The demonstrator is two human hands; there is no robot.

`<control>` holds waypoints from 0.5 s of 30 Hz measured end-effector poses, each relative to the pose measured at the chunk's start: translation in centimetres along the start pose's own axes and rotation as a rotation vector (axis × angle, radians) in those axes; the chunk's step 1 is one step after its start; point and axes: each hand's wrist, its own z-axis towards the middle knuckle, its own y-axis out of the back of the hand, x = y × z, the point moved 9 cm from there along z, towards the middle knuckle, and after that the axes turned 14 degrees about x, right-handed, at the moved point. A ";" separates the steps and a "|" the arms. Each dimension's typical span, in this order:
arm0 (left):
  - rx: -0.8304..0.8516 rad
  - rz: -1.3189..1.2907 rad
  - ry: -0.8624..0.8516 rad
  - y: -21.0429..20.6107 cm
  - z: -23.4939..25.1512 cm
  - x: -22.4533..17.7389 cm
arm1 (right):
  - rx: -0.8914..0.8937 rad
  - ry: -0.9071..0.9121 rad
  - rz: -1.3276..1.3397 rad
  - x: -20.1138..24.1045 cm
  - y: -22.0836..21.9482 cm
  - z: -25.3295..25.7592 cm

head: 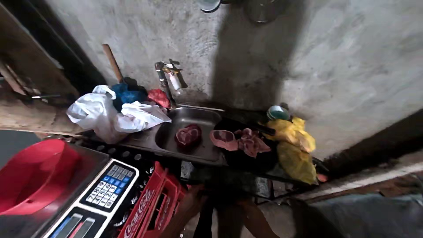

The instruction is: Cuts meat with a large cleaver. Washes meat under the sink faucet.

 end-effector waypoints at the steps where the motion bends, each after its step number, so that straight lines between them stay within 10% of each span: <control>1: -0.054 0.003 -0.062 2.5 2.8 -3.2 | -0.034 0.064 -0.018 2.5 2.0 1.8; 6: -0.156 -0.026 -0.192 11.9 12.9 -9.8 | -0.398 0.170 -0.188 11.9 13.6 9.3; 15: 0.187 -0.214 -0.292 14.3 20.6 -7.3 | 0.107 -0.147 -0.399 13.8 19.4 19.3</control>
